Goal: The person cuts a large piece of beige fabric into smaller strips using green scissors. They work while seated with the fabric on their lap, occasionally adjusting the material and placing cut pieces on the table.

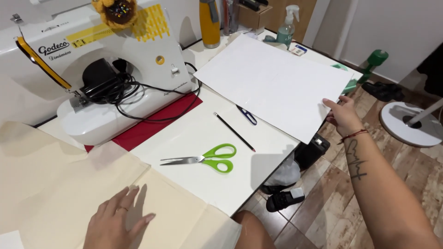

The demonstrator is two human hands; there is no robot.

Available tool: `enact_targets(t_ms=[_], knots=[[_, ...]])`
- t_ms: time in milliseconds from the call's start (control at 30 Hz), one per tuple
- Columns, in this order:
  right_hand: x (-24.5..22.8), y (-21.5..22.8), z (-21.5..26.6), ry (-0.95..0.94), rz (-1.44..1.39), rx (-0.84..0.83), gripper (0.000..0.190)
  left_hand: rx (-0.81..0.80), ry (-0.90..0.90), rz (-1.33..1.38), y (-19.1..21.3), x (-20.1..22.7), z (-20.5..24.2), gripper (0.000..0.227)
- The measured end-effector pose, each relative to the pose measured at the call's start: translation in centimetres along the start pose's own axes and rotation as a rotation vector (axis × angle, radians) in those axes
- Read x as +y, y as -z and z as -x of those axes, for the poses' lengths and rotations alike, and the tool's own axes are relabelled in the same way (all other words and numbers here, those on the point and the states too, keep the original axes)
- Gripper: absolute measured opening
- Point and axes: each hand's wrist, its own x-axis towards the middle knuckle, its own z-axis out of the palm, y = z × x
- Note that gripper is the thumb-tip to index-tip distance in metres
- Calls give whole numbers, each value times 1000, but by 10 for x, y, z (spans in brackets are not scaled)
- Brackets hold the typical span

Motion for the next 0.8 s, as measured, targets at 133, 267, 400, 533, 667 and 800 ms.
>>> enact_targets(t_ms=[133, 267, 400, 533, 667, 800], knots=[[-63, -13, 28, 76, -262, -108, 52, 15, -56, -132, -19, 9, -7, 96], [-118, -36, 9, 30, -1111, -216, 32, -252, 94, -121, 0, 27, -13, 103], [-151, -59, 45, 177, -892, -323, 76, -260, 113, -148, -14, 22, -15, 107], [-138, -92, 50, 207, -275, -347, 17, -200, 95, -125, -16, 21, -13, 109], [-133, -111, 47, 222, -113, -382, 18, -391, 143, -132, 1, 32, -18, 118], [-135, -128, 28, 252, 35, -427, 20, -386, 134, -170, 14, 39, -20, 128]])
